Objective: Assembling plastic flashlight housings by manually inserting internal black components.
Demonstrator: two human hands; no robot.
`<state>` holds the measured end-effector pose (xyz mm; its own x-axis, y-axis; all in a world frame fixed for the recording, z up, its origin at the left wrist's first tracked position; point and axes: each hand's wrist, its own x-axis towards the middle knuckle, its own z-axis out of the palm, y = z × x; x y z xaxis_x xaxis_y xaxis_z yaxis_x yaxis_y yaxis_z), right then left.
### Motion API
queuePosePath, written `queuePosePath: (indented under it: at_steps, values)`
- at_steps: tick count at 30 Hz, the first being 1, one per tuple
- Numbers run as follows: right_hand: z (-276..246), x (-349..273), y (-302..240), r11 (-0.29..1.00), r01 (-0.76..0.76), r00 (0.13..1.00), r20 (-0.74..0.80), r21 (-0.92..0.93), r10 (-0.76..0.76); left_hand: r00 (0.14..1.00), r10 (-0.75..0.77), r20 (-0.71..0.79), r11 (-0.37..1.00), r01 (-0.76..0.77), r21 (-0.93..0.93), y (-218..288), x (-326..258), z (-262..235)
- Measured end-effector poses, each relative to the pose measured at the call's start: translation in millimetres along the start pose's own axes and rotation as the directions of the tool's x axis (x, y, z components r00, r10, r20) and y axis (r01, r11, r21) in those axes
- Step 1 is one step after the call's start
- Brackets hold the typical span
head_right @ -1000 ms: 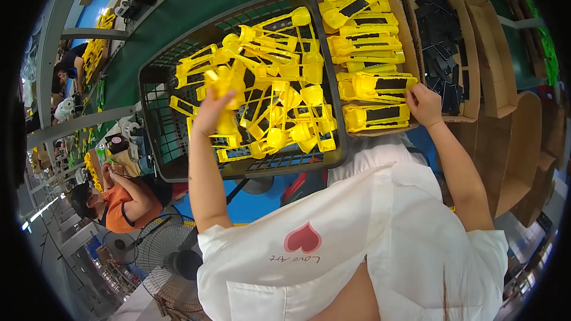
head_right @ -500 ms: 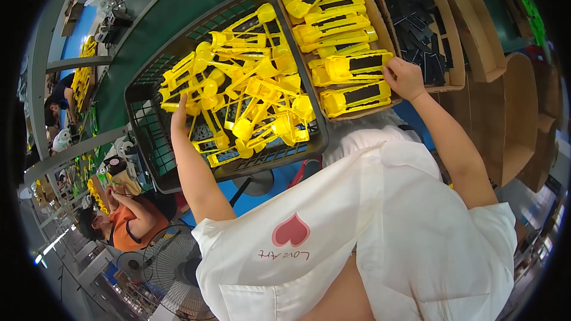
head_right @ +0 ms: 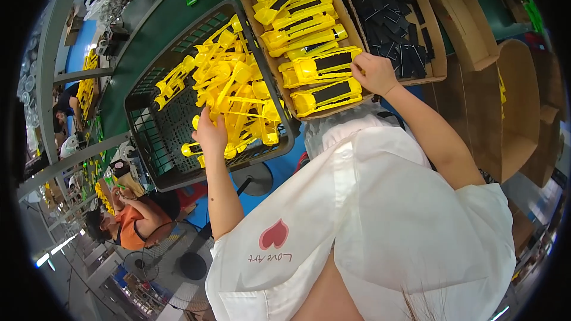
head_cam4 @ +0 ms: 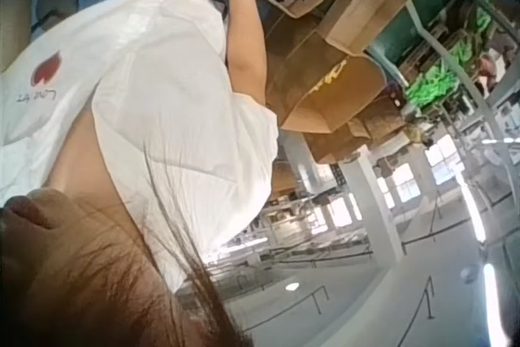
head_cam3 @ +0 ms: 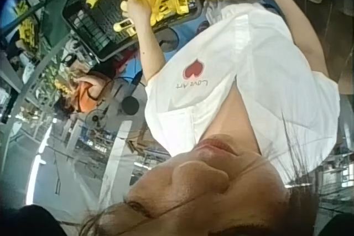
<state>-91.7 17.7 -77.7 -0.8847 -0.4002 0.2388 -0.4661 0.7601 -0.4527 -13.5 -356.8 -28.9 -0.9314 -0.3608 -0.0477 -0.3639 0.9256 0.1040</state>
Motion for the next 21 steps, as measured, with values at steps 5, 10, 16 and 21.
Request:
queuePosePath:
  at_steps: [5,10,16,21]
  values:
    - [-5,-3,2,0.991,-0.004,1.000,0.014,0.135,0.002,0.943,-0.094,-0.321,0.966,0.008,-0.260,9,-19,-25]
    - [-8,-1,15,0.949,0.011,0.994,0.100,0.315,-0.044,0.881,-0.224,-0.416,0.932,0.068,-0.357,39,-27,-47]
    - [-20,4,29,0.832,0.005,0.942,0.276,0.554,-0.190,0.997,0.033,0.073,0.999,-0.034,0.017,84,5,-9]
    - [-25,3,37,0.702,-0.012,0.909,0.300,0.712,-0.289,0.939,0.139,-0.314,0.987,-0.106,0.119,75,7,10]
